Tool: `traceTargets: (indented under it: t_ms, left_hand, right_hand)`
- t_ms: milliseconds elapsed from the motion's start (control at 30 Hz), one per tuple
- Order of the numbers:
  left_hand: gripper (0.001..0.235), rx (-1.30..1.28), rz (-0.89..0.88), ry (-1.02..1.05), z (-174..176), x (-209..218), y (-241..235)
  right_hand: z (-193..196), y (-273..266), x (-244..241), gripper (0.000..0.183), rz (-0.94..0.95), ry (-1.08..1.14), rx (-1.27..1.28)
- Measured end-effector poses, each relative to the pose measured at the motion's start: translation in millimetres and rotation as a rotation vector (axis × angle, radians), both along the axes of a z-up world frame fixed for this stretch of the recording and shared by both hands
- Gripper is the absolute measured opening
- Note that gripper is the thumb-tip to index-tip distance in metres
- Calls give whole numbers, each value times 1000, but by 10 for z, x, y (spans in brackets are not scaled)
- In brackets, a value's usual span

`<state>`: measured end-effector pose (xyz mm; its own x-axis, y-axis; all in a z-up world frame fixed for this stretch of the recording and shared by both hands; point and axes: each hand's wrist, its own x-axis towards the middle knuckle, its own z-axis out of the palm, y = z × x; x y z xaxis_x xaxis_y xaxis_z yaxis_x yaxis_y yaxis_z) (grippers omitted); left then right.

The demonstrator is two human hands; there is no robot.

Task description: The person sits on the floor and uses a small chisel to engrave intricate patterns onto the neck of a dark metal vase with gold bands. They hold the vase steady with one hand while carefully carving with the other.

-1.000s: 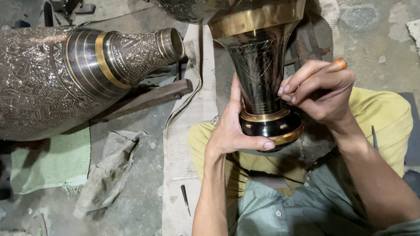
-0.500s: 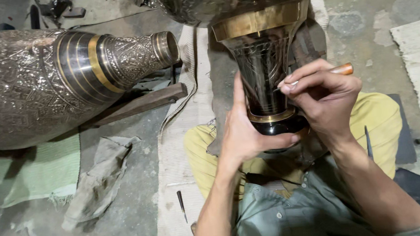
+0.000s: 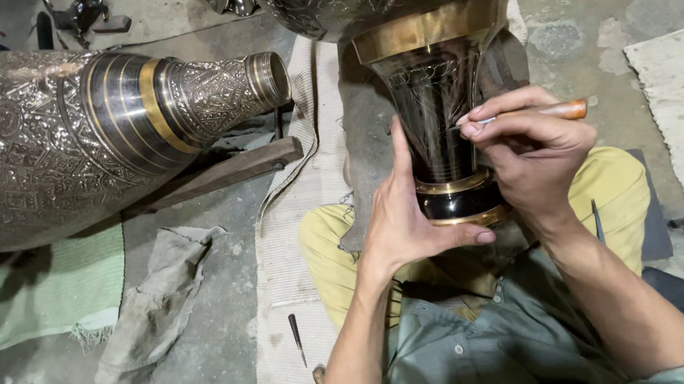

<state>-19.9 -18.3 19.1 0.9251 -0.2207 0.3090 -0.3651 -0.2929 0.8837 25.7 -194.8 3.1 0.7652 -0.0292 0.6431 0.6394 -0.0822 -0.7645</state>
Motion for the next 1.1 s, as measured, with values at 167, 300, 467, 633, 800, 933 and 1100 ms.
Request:
traceTargets:
  t_ms: [167, 300, 467, 633, 800, 933, 1100]
  left_hand:
    - [158, -38, -5, 71, -100, 0, 28]
    - [157, -24, 11, 90, -101, 13, 20]
    - [156, 22, 43, 108, -96, 8, 13]
    - [155, 8, 59, 69, -125, -8, 2]
    - [154, -14, 53, 72, -143, -1, -11]
    - [155, -12, 42, 74, -141, -2, -4]
    - [155, 24, 55, 102, -143, -4, -5]
  right_hand:
    - [-24, 11, -24, 17, -46, -20, -24]
    - [-30, 8, -28, 18, -54, -22, -30]
    - [-14, -6, -45, 19, -63, -16, -69]
    - [-31, 4, -60, 21, -39, -11, -49]
    - [-28, -7, -48, 20, -40, -56, -81]
    - [11, 18, -49, 20, -61, -59, -70]
    - [125, 45, -97, 20, -151, -38, -148]
